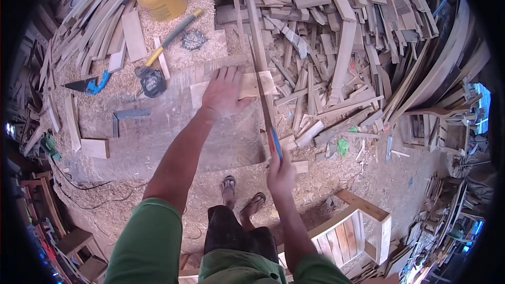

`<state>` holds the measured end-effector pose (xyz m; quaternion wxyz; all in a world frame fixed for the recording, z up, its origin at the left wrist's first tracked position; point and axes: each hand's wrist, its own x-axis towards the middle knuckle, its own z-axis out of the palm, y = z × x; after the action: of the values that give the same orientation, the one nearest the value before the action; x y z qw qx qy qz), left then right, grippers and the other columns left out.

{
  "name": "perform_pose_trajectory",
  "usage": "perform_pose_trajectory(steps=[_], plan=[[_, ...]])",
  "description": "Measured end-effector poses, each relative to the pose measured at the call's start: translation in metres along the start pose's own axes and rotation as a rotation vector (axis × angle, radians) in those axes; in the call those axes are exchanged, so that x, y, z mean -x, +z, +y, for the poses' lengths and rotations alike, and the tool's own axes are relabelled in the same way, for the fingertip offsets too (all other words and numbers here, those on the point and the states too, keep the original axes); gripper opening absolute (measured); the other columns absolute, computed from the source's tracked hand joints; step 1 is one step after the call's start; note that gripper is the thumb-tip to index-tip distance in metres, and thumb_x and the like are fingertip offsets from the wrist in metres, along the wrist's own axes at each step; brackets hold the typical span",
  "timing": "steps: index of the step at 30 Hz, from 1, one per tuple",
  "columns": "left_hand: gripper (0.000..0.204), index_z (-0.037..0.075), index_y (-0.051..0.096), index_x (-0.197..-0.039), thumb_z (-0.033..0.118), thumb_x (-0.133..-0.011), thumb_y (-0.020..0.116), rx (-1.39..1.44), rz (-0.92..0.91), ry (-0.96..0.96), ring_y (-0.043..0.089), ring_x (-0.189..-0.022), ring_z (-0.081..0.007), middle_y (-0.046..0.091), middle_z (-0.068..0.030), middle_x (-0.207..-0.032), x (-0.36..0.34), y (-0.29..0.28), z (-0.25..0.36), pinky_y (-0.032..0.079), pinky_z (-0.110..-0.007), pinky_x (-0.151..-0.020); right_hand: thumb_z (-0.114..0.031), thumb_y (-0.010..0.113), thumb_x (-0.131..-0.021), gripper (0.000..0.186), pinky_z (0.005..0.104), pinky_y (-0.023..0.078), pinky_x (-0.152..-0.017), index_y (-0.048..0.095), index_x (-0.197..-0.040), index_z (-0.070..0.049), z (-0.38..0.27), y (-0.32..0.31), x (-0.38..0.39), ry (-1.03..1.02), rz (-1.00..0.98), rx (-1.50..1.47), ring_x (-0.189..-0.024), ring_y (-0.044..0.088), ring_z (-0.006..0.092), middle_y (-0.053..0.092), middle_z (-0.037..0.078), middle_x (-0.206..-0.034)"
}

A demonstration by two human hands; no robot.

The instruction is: The person uses a hand saw to cut a small rectangular piece of wood on a workbench. They repeatedly measure the wood with a metal ruler and mark it with a pencil before sawing along the marked line. The person handles the wood and tools directly, performing the cutting task in a cluttered workshop environment.

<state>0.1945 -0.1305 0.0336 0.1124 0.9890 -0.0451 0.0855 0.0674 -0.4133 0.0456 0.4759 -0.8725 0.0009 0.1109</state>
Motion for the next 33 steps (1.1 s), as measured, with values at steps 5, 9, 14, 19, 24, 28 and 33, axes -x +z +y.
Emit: perform_pose_trajectory(steps=[5, 9, 14, 19, 24, 28, 33], plan=[[0.098, -0.008, 0.053, -0.157, 0.056, -0.09, 0.083, -0.023, 0.038, 0.012, 0.053, -0.135, -0.0411, 0.059, -0.0223, -0.141, 0.008, -0.001, -0.013, 0.043, -0.052, -0.12, -0.033, 0.06, -0.118, 0.032, 0.0593, 0.053, -0.065, 0.067, -0.119, -0.002, -0.03, -0.002, 0.0, -0.053, -0.013, 0.055, -0.079, 0.072, 0.0564, 0.07, 0.03, -0.079], [0.098, -0.007, 0.053, -0.157, 0.057, -0.09, 0.083, -0.028, 0.01, -0.009, 0.054, -0.133, -0.0402, 0.058, -0.0222, -0.14, 0.008, -0.003, -0.014, 0.042, -0.051, -0.12, -0.028, 0.061, -0.116, 0.032, 0.0574, 0.057, -0.065, 0.071, -0.137, -0.006, 0.028, -0.051, 0.142, -0.082, 0.039, 0.055, -0.08, 0.076, 0.0516, 0.076, 0.029, -0.091], [0.1, -0.007, 0.051, -0.159, 0.054, -0.087, 0.085, -0.018, -0.018, -0.015, 0.054, -0.133, -0.0379, 0.059, -0.0202, -0.139, 0.001, -0.001, 0.001, 0.042, -0.05, -0.12, -0.031, 0.06, -0.118, 0.034, 0.0525, 0.052, -0.061, 0.072, -0.12, 0.001, 0.011, -0.002, 0.026, -0.064, 0.049, 0.07, -0.07, 0.076, 0.0431, 0.067, 0.025, -0.074], [0.1, -0.007, 0.051, -0.159, 0.055, -0.088, 0.085, -0.029, 0.02, -0.013, 0.054, -0.133, -0.0369, 0.059, -0.0196, -0.138, 0.014, 0.001, -0.004, 0.042, -0.05, -0.12, -0.029, 0.061, -0.118, 0.032, 0.0514, 0.052, -0.062, 0.072, -0.122, 0.001, -0.023, -0.004, 0.005, -0.074, -0.018, 0.057, -0.069, 0.072, 0.0455, 0.067, 0.026, -0.077], [0.099, -0.006, 0.05, -0.159, 0.051, -0.087, 0.085, -0.031, -0.021, -0.038, 0.053, -0.134, -0.0403, 0.057, -0.022, -0.139, 0.006, -0.009, -0.007, 0.043, -0.053, -0.12, -0.028, 0.062, -0.115, 0.038, 0.0546, 0.055, -0.065, 0.07, -0.139, 0.0, 0.044, -0.05, 0.14, -0.11, 0.034, 0.057, -0.072, 0.073, 0.0486, 0.074, 0.026, -0.087], [0.099, -0.007, 0.05, -0.159, 0.053, -0.088, 0.084, -0.014, 0.006, -0.012, 0.053, -0.135, -0.0403, 0.058, -0.022, -0.139, 0.0, -0.003, -0.001, 0.042, -0.053, -0.12, -0.03, 0.06, -0.117, 0.033, 0.0545, 0.053, -0.063, 0.071, -0.126, 0.001, 0.031, -0.014, 0.06, 0.003, 0.016, 0.015, -0.071, 0.072, 0.0488, 0.072, 0.028, -0.085], [0.1, -0.008, 0.051, -0.158, 0.056, -0.089, 0.084, -0.01, 0.02, 0.004, 0.054, -0.133, -0.0405, 0.058, -0.0226, -0.139, 0.009, 0.002, -0.006, 0.042, -0.053, -0.119, -0.031, 0.058, -0.119, 0.034, 0.0562, 0.047, -0.059, 0.068, -0.109, 0.001, -0.022, 0.01, -0.019, -0.2, 0.068, 0.042, -0.068, 0.068, 0.051, 0.067, 0.028, -0.077]])
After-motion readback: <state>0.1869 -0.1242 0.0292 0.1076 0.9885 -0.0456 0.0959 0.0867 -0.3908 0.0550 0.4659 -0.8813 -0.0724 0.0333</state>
